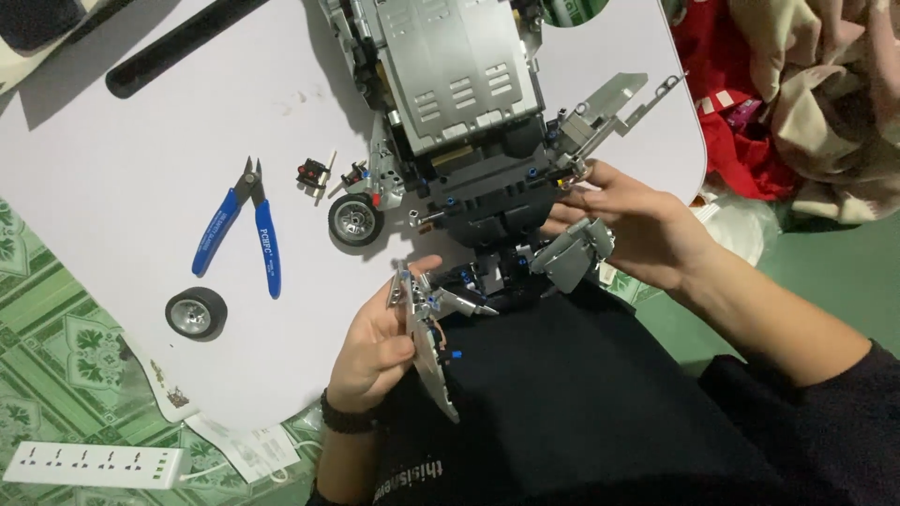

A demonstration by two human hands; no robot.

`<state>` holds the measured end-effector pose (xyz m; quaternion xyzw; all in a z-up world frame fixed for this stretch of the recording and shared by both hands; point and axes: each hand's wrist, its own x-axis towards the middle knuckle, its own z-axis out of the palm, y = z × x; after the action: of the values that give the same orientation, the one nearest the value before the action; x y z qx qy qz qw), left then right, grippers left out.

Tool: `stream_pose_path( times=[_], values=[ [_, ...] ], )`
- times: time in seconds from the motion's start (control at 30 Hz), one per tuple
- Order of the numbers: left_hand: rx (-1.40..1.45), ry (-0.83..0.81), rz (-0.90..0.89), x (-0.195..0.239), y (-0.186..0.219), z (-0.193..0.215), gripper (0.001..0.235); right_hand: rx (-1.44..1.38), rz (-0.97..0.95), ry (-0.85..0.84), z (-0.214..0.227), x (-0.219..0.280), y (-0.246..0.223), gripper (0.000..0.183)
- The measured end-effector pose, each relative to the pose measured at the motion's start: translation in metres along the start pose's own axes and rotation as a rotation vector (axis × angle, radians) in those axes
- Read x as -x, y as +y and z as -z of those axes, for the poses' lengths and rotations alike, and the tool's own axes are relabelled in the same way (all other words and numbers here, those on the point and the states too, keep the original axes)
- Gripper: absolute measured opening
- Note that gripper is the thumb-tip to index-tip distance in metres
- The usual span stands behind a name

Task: The person assembles small mechanical components by hand, fitting gray and black plastic pieces together and attaching them to a larger chassis on a white table. The person repeatedly aligns and snaps parts into place, occasionally rotating the assembly to access different sides.

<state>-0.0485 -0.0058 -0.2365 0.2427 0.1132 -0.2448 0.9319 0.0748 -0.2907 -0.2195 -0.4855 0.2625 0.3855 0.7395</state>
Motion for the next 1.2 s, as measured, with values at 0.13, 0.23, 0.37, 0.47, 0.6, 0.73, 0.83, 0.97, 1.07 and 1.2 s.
stream_pose_path(
  times=[0.13, 0.23, 0.37, 0.47, 0.6, 0.73, 0.83, 0.97, 1.07, 1.2],
  values=[
    [-0.060, 0.052, -0.021, 0.002, -0.006, 0.004, 0.086, -0.100, -0.008, -0.152, 0.002, 0.007, 0.002, 0.064],
    [-0.157, 0.101, -0.041, 0.003, -0.002, -0.006, 0.086, -0.201, 0.024, -0.369, 0.006, -0.001, 0.014, 0.078],
    [-0.251, 0.182, -0.098, 0.007, -0.001, -0.024, 0.089, -0.443, 0.079, -0.560, 0.016, -0.016, 0.045, 0.050],
    [-0.383, 0.305, -0.127, 0.007, 0.008, -0.063, 0.090, -0.644, 0.016, -0.695, 0.000, -0.011, 0.044, 0.032],
    [-0.524, 0.559, -0.109, 0.004, 0.010, -0.096, 0.100, -0.718, 0.025, -0.811, -0.007, -0.005, 0.044, 0.031],
    [-0.515, 0.639, -0.081, -0.002, 0.004, -0.101, 0.096, -0.652, 0.046, -0.712, -0.025, -0.001, 0.041, 0.025],
    [-0.521, 0.647, -0.087, -0.005, -0.002, -0.101, 0.091, -0.617, 0.062, -0.731, -0.022, -0.004, 0.048, 0.029],
    [-0.684, 0.661, -0.152, -0.004, -0.009, -0.097, 0.085, -0.542, 0.111, -0.749, -0.013, -0.010, 0.060, 0.056],
    [-0.871, 0.692, -0.282, 0.000, -0.022, -0.082, 0.079, -0.565, 0.109, -0.742, -0.012, -0.013, 0.068, 0.071],
    [-1.249, 0.767, -0.352, 0.003, -0.022, -0.068, 0.065, -0.586, 0.146, -0.760, -0.018, -0.016, 0.079, 0.077]
  ],
)
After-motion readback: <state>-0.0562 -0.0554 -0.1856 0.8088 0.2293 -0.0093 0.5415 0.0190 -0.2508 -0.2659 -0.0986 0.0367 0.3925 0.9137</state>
